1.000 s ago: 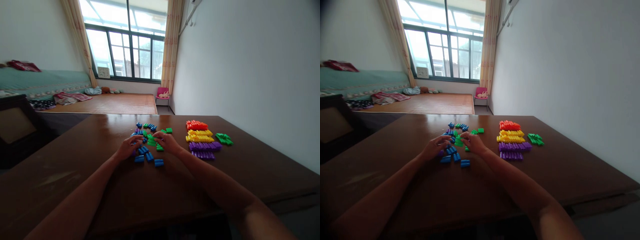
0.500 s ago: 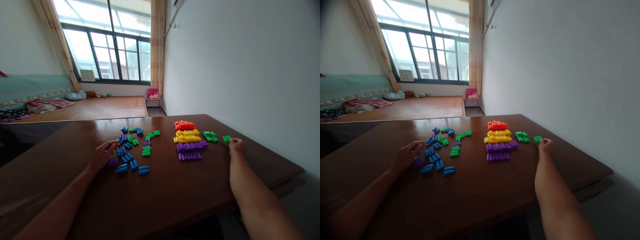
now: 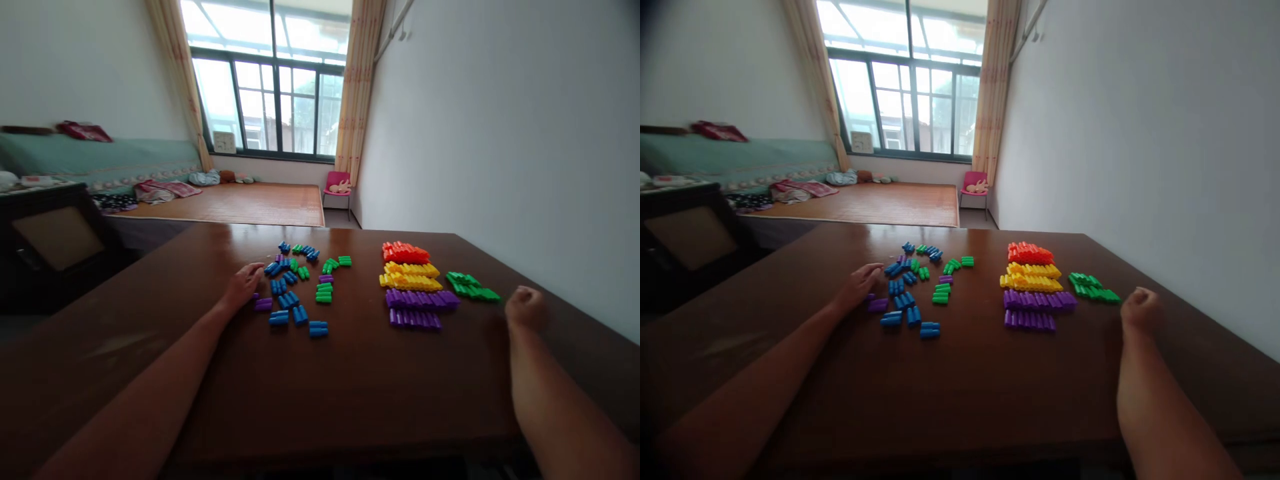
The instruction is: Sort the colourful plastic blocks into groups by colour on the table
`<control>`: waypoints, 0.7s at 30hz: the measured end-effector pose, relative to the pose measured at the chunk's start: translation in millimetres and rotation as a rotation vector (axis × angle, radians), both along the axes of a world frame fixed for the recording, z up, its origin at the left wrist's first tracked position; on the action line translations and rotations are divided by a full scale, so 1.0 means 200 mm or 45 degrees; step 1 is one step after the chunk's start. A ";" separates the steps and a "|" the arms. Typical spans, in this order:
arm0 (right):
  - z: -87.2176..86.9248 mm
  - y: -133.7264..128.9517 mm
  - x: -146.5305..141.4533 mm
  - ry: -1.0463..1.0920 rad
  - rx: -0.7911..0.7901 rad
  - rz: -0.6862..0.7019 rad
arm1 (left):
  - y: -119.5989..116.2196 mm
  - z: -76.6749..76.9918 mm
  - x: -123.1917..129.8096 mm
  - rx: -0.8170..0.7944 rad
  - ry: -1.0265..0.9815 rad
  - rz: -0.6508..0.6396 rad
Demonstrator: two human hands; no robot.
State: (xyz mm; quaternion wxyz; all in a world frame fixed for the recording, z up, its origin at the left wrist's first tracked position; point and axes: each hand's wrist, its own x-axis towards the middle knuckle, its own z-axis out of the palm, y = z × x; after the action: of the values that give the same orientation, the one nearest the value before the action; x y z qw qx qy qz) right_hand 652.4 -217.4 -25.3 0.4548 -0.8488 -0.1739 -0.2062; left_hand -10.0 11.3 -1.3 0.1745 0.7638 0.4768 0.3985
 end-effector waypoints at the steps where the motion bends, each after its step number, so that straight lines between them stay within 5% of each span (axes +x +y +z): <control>1: 0.02 0.01 -0.04 -0.106 0.051 0.028 | 0.00 -0.01 0.00 0.003 0.035 -0.042; 6: 0.22 0.16 -0.50 -0.564 0.126 0.445 | -0.01 -0.06 0.03 0.080 0.244 -0.156; 10: 0.32 0.35 -1.13 -0.596 -0.098 1.223 | -0.01 -0.08 0.04 0.105 0.281 -0.168; 12: 0.32 0.42 -1.43 -0.583 -0.325 1.665 | -0.01 -0.08 0.04 0.101 0.260 -0.170; 14: 0.28 0.49 -1.64 -0.538 -0.462 1.920 | -0.01 -0.08 0.04 0.097 0.239 -0.170; 17: 0.22 0.55 -1.80 -0.466 -0.556 2.031 | -0.02 -0.07 0.04 0.094 0.238 -0.170; 21: 0.16 0.59 -1.81 -0.330 -0.576 2.091 | -0.02 -0.07 0.04 0.095 0.285 -0.161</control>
State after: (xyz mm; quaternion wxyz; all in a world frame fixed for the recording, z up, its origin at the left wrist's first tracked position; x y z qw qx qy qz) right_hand 290.7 -98.8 7.5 0.2563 -0.4941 -0.8202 0.1323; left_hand -1.3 7.3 -15.1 0.1165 0.8379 0.4291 0.3165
